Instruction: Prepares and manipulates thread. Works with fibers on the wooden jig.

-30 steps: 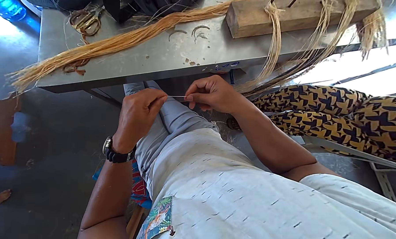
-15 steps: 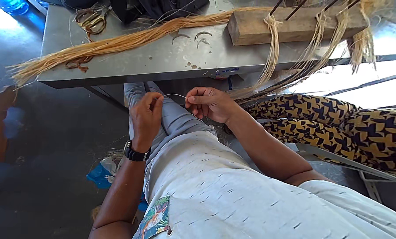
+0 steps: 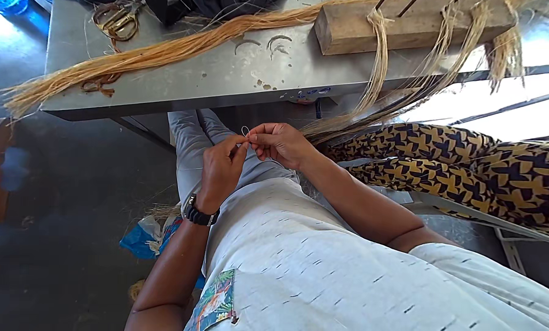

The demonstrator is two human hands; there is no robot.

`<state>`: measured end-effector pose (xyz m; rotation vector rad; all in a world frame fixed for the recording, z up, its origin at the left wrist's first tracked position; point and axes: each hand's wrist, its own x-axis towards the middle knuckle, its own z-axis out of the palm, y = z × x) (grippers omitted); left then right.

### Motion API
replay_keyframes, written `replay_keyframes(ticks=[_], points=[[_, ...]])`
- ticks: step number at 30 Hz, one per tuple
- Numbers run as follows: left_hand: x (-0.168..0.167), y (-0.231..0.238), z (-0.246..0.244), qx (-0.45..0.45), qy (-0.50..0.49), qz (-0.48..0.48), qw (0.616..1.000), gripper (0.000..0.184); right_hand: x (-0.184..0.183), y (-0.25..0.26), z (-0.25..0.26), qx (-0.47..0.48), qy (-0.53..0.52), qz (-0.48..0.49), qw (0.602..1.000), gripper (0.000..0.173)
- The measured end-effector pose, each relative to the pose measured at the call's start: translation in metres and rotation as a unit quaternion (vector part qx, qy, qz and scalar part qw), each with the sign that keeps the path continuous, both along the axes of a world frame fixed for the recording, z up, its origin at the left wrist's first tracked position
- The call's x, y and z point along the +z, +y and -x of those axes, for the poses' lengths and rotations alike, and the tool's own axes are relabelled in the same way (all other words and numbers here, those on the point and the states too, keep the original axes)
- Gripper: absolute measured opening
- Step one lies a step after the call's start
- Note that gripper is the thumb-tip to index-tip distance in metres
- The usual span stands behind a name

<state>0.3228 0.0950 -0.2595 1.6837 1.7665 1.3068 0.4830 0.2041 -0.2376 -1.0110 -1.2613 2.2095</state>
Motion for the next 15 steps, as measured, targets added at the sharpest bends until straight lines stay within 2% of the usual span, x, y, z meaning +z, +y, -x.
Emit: replay_keyframes(ticks=[9, 15], points=[[0.0036, 0.0000, 0.0003, -0.008, 0.005, 0.004, 1.000, 0.014, 0.0004, 0.0081, 0.0005, 0.027, -0.002, -0.024, 0.999, 0.008], [0.0055, -0.0001, -0.0011, 0.012, -0.030, 0.026, 0.999, 0.013, 0.0008, 0.0084, -0.0017, 0.037, 0.003, -0.025, 0.999, 0.009]])
